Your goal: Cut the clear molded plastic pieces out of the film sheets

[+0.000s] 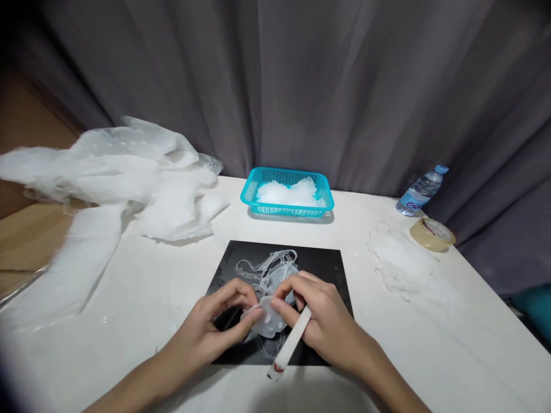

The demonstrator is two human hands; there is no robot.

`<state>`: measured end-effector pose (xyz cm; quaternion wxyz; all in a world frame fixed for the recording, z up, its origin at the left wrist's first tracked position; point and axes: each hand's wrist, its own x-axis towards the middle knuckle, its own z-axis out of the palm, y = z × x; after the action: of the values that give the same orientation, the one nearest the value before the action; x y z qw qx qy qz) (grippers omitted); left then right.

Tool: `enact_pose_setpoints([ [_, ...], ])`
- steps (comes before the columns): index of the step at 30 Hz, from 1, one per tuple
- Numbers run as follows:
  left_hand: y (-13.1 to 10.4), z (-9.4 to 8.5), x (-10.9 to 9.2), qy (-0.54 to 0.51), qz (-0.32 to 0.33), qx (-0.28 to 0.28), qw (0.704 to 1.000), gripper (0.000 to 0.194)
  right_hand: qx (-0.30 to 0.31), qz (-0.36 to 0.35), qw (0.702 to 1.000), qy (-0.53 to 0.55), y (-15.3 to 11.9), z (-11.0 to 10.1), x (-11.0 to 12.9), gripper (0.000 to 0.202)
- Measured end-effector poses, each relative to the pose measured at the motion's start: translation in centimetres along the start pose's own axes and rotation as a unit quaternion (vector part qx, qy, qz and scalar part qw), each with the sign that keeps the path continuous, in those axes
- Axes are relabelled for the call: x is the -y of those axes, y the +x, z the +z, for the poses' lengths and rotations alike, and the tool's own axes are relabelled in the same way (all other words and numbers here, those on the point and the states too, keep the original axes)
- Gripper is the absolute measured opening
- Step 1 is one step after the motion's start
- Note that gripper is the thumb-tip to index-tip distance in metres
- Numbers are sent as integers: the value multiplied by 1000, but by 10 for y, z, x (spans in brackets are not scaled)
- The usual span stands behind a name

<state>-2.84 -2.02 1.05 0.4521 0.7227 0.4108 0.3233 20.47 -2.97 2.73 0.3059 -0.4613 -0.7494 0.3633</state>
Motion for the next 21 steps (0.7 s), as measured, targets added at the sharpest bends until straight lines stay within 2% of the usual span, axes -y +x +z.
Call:
enact_pose_setpoints([
  [5, -1, -3, -1, -63, -29, 4, 998, 21, 5, 4, 1000, -18, 1, 1, -4, 17],
  [9, -1, -5, 2, -65, -27, -13, 997, 24, -25, -2, 999, -21, 1, 0, -10, 18],
  [12, 0, -6, 4, -60, -12, -10, 998, 23, -40, -33, 999, -15, 2, 2, -9, 16],
  [17, 0, -6, 3, -52, -15, 26, 998, 14, -15, -103, 995, 0, 3, 6, -3, 9],
  [21, -1, -7, 3, -52, -7, 20, 998, 12, 0, -58, 998, 2, 3, 3, -2, 10],
])
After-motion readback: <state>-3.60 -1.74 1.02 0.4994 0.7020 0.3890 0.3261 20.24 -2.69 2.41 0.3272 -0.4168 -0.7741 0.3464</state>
